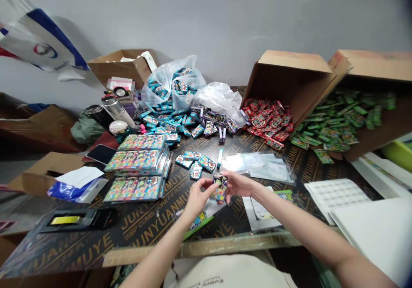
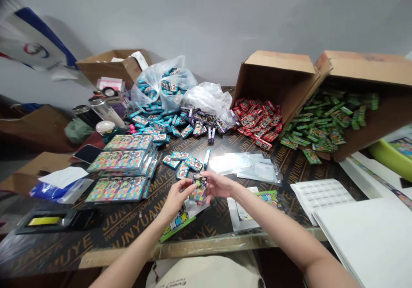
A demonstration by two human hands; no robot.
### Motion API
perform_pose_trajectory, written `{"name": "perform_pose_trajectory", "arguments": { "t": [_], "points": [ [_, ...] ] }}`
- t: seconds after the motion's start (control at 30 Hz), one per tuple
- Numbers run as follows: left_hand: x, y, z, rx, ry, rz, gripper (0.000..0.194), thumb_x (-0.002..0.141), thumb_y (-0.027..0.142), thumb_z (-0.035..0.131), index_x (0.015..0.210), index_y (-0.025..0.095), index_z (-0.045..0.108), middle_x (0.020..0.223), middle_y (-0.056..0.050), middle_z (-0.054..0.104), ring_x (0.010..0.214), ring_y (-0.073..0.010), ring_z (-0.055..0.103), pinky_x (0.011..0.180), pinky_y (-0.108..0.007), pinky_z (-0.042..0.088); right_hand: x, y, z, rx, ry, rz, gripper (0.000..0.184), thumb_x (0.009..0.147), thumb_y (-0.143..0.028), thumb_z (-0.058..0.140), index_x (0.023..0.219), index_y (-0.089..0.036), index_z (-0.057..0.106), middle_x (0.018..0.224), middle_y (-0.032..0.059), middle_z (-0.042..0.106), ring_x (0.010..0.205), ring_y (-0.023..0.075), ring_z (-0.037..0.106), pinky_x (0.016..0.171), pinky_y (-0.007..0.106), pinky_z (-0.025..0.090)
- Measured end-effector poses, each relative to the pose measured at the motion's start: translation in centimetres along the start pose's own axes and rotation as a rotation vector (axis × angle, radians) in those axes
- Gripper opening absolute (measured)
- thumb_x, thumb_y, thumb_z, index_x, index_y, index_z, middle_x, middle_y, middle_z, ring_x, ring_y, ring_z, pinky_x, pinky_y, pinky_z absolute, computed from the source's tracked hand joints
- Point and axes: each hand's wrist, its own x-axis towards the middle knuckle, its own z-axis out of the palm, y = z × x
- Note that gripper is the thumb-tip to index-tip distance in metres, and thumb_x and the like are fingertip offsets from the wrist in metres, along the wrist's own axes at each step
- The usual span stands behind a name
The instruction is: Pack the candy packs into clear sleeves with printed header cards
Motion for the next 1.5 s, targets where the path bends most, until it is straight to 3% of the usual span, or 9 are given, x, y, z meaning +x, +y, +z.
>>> {"name": "perform_pose_trajectory", "arguments": {
  "t": [0.1, 0.23, 0.47, 0.57, 0.7, 0.97, 1.13, 1.33, 1.5],
  "points": [
    [0.6, 0.6, 1.2, -0.262, -0.095, -0.172, 0.030, 0.063, 0.042, 0.066, 0.057, 0.013, 0.057, 0.052, 0.002, 0.051, 0.050, -0.0098, 0.044, 0.052, -0.022, 0.035, -2.3, 1.3, 1.2, -0.059, 0.201, -0.018, 0.066, 0.079, -0.067, 0.019, 0.102, -0.015, 0.053, 0.084, 0.0102, 0.063, 0.065, 0.0192, 0.063, 0.054, 0.035, 0.052],
    [0.1, 0.5, 2.6, -0.332, -0.073, -0.222, 0.035, 0.064, 0.043, 0.065, 0.051, 0.014, 0.052, 0.047, 0.005, 0.045, 0.046, -0.0068, 0.039, 0.050, -0.020, 0.031, -4.4, 1.3, 2.2, -0.632, 0.607, -0.493, 0.081, 0.059, -0.054, 0.067, 0.127, -0.024, 0.036, 0.130, 0.0105, 0.041, 0.116, 0.0268, 0.043, 0.095, 0.044, 0.036],
    [-1.1, -1.1, 1.7, -0.075, -0.145, -0.116, 0.039, 0.061, 0.046, 0.066, 0.085, 0.015, 0.066, 0.080, -0.006, 0.062, 0.076, -0.0195, 0.055, 0.071, -0.029, 0.040, -5.5, 3.1, 2.1, -1.098, 0.623, -0.666, 0.073, 0.054, -0.029, 0.068, 0.122, -0.023, 0.041, 0.113, 0.0068, 0.052, 0.107, 0.0255, 0.046, 0.094, 0.042, 0.030],
    [-2.1, -2.7, 0.6, 0.485, -0.147, 0.111, 0.082, 0.048, 0.046, 0.074, 0.121, 0.021, 0.049, 0.113, -0.011, 0.054, 0.105, -0.0302, 0.045, 0.090, -0.041, 0.031, -5.3, 4.6, 0.7, -1.167, 0.718, -0.631, 0.074, 0.054, -0.031, 0.068, 0.122, -0.021, 0.040, 0.112, 0.0086, 0.053, 0.104, 0.0264, 0.048, 0.093, 0.043, 0.029],
    [-3.0, -4.4, 0.1, 0.910, -0.208, 0.219, 0.101, 0.049, 0.039, 0.072, 0.136, 0.019, 0.025, 0.112, -0.012, 0.052, 0.105, -0.0301, 0.043, 0.092, -0.043, 0.028, -4.7, 6.2, -0.6, -1.231, 0.729, -0.567, 0.072, 0.058, -0.033, 0.067, 0.123, -0.020, 0.039, 0.115, 0.0101, 0.054, 0.106, 0.0274, 0.048, 0.096, 0.046, 0.024],
    [-1.9, -4.2, -1.8, 0.836, -0.222, 0.404, 0.100, 0.059, 0.028, 0.064, 0.139, 0.020, 0.004, 0.123, -0.010, 0.046, 0.114, -0.0269, 0.041, 0.102, -0.047, 0.017, -5.6, 5.9, -0.2, -0.993, 0.479, -0.516, 0.084, 0.056, -0.037, 0.073, 0.129, -0.022, 0.032, 0.129, 0.0098, 0.043, 0.117, 0.0259, 0.041, 0.098, 0.043, 0.027],
    [-1.5, -3.1, -2.0, 0.779, -0.284, 0.426, 0.101, 0.057, 0.028, 0.065, 0.139, 0.020, 0.005, 0.119, -0.009, 0.049, 0.112, -0.0253, 0.044, 0.104, -0.048, 0.012, -5.9, 5.5, -0.5, -1.030, 0.658, -0.544, 0.082, 0.059, -0.037, 0.072, 0.129, -0.022, 0.031, 0.124, 0.0103, 0.048, 0.116, 0.0267, 0.044, 0.102, 0.048, 0.018],
    [-1.1, -2.8, -1.2, 0.735, -0.303, 0.406, 0.106, 0.056, 0.028, 0.067, 0.139, 0.021, 0.001, 0.121, -0.009, 0.050, 0.113, -0.0263, 0.044, 0.103, -0.050, 0.014, -5.6, 5.8, -0.4, -1.165, 0.464, -0.538, 0.087, 0.062, -0.048, 0.068, 0.133, -0.022, 0.026, 0.129, 0.0112, 0.045, 0.119, 0.0268, 0.041, 0.104, 0.049, 0.011],
    [-0.4, -2.8, -0.8, 0.742, -0.241, 0.389, 0.102, 0.058, 0.031, 0.067, 0.139, 0.021, 0.006, 0.120, -0.010, 0.050, 0.113, -0.0272, 0.043, 0.102, -0.048, 0.017, -5.6, 6.4, 0.4, -1.067, 0.783, -0.548, 0.096, 0.064, -0.053, 0.065, 0.137, -0.021, 0.012, 0.128, 0.0126, 0.047, 0.124, 0.0266, 0.035, 0.104, 0.050, 0.006]
  ]
}}
